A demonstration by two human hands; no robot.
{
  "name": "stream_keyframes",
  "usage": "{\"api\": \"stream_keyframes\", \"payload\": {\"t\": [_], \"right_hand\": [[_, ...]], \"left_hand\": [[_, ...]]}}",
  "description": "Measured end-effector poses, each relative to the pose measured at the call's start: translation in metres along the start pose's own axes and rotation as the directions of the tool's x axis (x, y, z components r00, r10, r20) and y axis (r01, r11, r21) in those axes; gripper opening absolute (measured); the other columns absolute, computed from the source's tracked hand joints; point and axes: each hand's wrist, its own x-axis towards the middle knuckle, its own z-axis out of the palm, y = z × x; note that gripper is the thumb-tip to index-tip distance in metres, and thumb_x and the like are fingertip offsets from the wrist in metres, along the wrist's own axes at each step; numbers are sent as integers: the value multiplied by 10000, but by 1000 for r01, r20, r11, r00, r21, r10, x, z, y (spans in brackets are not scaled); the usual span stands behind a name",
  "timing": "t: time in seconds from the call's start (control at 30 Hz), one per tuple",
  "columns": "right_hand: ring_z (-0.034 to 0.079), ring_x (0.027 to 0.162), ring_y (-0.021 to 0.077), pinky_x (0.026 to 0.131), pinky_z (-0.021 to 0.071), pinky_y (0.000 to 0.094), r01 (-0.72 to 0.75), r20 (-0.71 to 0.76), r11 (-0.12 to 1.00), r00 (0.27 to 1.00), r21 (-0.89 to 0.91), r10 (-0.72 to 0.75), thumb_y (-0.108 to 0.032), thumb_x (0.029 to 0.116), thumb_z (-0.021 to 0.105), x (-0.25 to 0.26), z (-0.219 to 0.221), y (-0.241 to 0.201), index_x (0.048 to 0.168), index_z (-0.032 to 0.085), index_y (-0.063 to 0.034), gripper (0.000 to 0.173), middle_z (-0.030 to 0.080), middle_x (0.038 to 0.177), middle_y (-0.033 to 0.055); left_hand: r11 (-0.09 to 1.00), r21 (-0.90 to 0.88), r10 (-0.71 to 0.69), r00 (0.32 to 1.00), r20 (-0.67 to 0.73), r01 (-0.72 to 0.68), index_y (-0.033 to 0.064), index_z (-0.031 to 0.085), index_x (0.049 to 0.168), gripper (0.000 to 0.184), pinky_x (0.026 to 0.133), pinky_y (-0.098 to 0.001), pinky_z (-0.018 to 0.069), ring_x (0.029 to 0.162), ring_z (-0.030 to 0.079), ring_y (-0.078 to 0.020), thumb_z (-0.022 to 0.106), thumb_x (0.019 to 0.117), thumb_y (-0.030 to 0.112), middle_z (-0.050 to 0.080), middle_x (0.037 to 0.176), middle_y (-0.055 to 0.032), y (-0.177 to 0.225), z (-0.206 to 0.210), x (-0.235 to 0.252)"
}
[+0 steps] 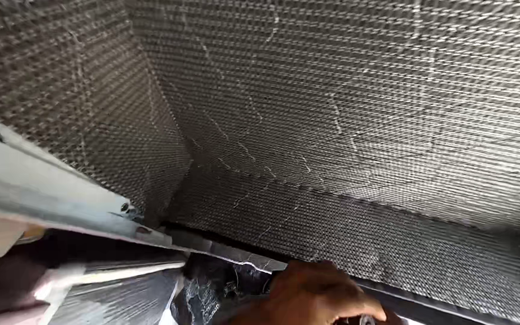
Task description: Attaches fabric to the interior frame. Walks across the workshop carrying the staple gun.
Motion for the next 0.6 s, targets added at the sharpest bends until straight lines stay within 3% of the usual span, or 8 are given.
{"api": "stream_keyframes", "payload": {"t": [0.1,0.17,0.23,0.3,0.33,0.4,0.5,0.6], "right_hand": [[706,986,220,915,575,458,41,-17,982,999,-184,-45,-327,912,773,24,4,2,1178,677,-7,427,725,1041,150],[712,879,243,824,591,494,-19,-40,973,999,-230,10,-335,896,777,33,2,0,1134,678,2,425,724,944,155],[696,759,263,721,579,516,-117,-82,969,992,-219,101,-300,836,819,40,-9,-8,1031,674,35,413,703,835,167],[709,780,231,745,601,484,-167,-67,970,985,-177,158,-265,843,828,47,-30,-10,1061,662,29,402,718,874,134],[722,792,210,756,618,470,-181,-46,971,983,-157,176,-257,862,824,53,-43,-11,1096,666,6,386,740,906,104],[712,762,193,728,611,466,-210,-42,959,978,-189,206,-279,848,839,73,-69,-19,1079,675,-4,394,736,879,87],[681,627,135,578,609,391,-170,-58,955,985,-242,161,-441,846,817,129,-87,-38,1053,666,-81,442,709,779,14],[624,464,102,405,553,306,-63,-95,959,995,-276,38,-570,897,687,208,-78,-51,947,678,-242,331,665,636,-55]], "left_hand": [[990,-127,-59,998,24,61,36,762,1097,430,860,-357,583,952,709,-185,827,845,379,757,1012,-97,-17,-20,1],[959,-170,-217,973,79,228,5,669,1291,760,1034,-422,540,1172,650,-207,708,856,628,697,1244,-118,-35,-52,5],[884,111,-459,888,18,455,110,547,1478,781,1175,-442,417,1410,481,-179,524,939,675,545,1499,-51,-70,-97,-3],[593,534,-603,772,-201,602,133,465,1543,817,1226,-553,311,1517,341,-291,537,949,690,434,1604,-91,-122,-133,-30],[414,685,-623,735,-266,599,113,419,1571,918,1225,-631,241,1537,273,-379,525,917,748,379,1637,-127,-147,-146,-48],[170,837,-627,713,-314,519,130,332,1615,1050,1223,-678,164,1562,194,-397,406,866,863,286,1687,-99,-172,-158,-73],[112,867,-616,718,-323,486,117,355,1605,1047,1231,-654,164,1563,216,-359,357,872,865,283,1690,-84,-174,-154,-79],[79,877,-618,714,-329,474,110,390,1588,1034,1232,-614,189,1562,233,-332,294,886,863,299,1685,-65,-177,-152,-78]]}}
